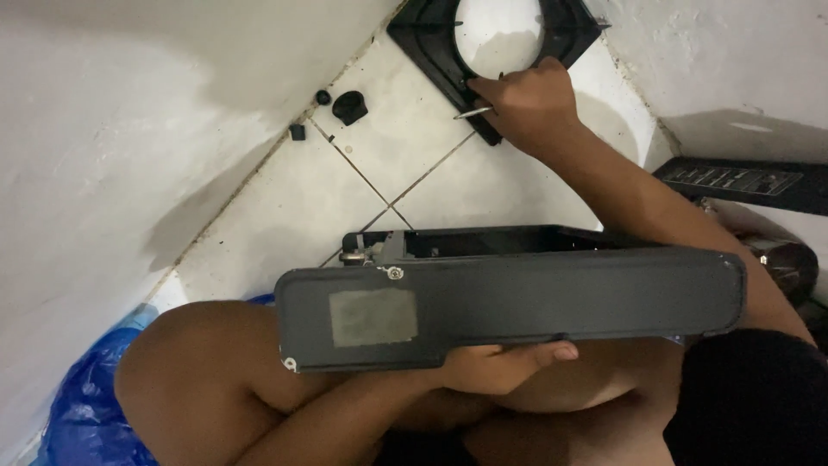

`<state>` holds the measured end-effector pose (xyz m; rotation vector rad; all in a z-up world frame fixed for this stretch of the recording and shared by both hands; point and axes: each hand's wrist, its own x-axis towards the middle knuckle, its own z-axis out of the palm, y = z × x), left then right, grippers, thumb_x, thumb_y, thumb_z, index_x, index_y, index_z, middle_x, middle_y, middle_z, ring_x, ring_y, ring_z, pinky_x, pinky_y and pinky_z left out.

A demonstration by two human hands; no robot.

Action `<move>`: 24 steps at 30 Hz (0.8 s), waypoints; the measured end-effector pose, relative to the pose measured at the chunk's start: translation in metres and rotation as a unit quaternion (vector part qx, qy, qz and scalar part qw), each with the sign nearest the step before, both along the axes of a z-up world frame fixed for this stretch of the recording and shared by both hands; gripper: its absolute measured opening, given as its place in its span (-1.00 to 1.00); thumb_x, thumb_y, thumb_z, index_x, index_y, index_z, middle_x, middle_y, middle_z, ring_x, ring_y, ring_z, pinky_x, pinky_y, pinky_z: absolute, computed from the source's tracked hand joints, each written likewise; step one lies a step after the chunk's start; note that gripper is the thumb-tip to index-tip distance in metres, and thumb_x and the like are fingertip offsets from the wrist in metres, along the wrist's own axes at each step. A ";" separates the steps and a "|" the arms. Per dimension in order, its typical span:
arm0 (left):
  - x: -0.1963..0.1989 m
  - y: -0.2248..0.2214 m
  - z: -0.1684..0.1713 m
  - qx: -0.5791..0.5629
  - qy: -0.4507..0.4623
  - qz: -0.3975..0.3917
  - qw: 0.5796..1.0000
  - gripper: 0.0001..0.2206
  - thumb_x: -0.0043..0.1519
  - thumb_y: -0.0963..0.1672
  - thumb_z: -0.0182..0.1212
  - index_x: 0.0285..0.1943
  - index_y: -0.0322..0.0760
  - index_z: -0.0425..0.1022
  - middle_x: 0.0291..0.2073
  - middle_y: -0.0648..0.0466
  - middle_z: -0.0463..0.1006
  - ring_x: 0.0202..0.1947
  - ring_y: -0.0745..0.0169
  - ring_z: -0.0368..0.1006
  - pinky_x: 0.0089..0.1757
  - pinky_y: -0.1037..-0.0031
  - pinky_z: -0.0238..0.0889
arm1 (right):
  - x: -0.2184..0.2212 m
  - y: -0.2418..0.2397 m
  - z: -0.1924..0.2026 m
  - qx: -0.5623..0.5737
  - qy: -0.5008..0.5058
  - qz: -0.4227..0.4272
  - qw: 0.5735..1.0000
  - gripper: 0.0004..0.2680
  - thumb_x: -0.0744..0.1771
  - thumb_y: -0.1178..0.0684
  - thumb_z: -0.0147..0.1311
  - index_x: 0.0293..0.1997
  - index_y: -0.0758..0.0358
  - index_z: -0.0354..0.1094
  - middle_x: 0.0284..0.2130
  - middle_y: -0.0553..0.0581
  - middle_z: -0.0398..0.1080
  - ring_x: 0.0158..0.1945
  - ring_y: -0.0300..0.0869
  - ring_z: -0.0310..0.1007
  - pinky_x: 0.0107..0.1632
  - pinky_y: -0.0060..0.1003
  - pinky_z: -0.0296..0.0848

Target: Disassembling and reassembling the burner head and internal components of a portable gas stove using a screwdriver.

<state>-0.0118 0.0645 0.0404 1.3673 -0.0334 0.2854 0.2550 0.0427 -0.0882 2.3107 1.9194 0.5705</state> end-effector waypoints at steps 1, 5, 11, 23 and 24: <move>-0.002 0.000 0.000 0.000 0.000 0.001 1.000 -0.81 0.36 -0.18 0.19 -0.33 -0.39 0.49 -0.52 0.08 0.53 -0.62 0.28 0.36 -0.51 0.51 0.23 | -0.001 0.002 -0.002 0.000 0.000 0.001 1.000 -0.82 0.30 -0.08 0.32 -0.02 -0.05 0.62 -0.54 -0.10 0.52 -0.61 -0.30 0.37 -0.28 -0.44 0.29; -0.005 0.002 0.004 -0.082 0.246 -0.105 0.960 -0.75 0.28 -0.05 0.21 -0.07 -0.35 0.56 -0.22 0.04 0.67 -0.33 0.29 0.57 -0.29 0.53 0.48 | -0.002 0.004 -0.006 0.025 0.028 -0.014 0.999 -0.87 0.29 -0.01 0.30 -0.11 -0.05 0.66 -0.51 -0.10 0.54 -0.56 -0.28 0.41 -0.26 -0.41 0.27; -0.006 -0.007 -0.005 -0.236 0.367 -0.163 0.885 -0.71 0.30 -0.07 0.18 0.06 -0.40 0.56 -0.07 0.03 0.65 -0.13 0.36 0.54 -0.05 0.58 0.43 | -0.002 0.004 -0.011 0.040 0.042 -0.007 0.998 -0.96 0.31 0.05 0.32 -0.24 -0.07 0.63 -0.51 -0.12 0.55 -0.59 -0.33 0.37 -0.23 -0.41 0.26; 0.000 0.004 -0.004 -0.043 0.102 -0.076 0.991 -0.81 0.37 -0.11 0.14 -0.17 -0.37 0.53 -0.35 0.04 0.63 -0.49 0.30 0.50 -0.41 0.55 0.39 | -0.003 0.009 -0.005 -0.013 0.003 -0.007 1.000 -0.90 0.33 -0.11 0.31 -0.10 -0.17 0.62 -0.50 -0.14 0.55 -0.60 -0.35 0.39 -0.18 -0.41 0.29; 0.000 0.000 -0.009 -0.066 0.123 -0.110 0.984 -0.79 0.38 -0.11 0.12 -0.12 -0.39 0.56 -0.28 0.00 0.68 -0.45 0.31 0.56 -0.40 0.58 0.44 | -0.004 0.009 -0.005 -0.031 -0.014 -0.014 0.999 -0.92 0.34 -0.10 0.28 -0.12 -0.19 0.60 -0.49 -0.14 0.56 -0.59 -0.35 0.39 -0.16 -0.40 0.29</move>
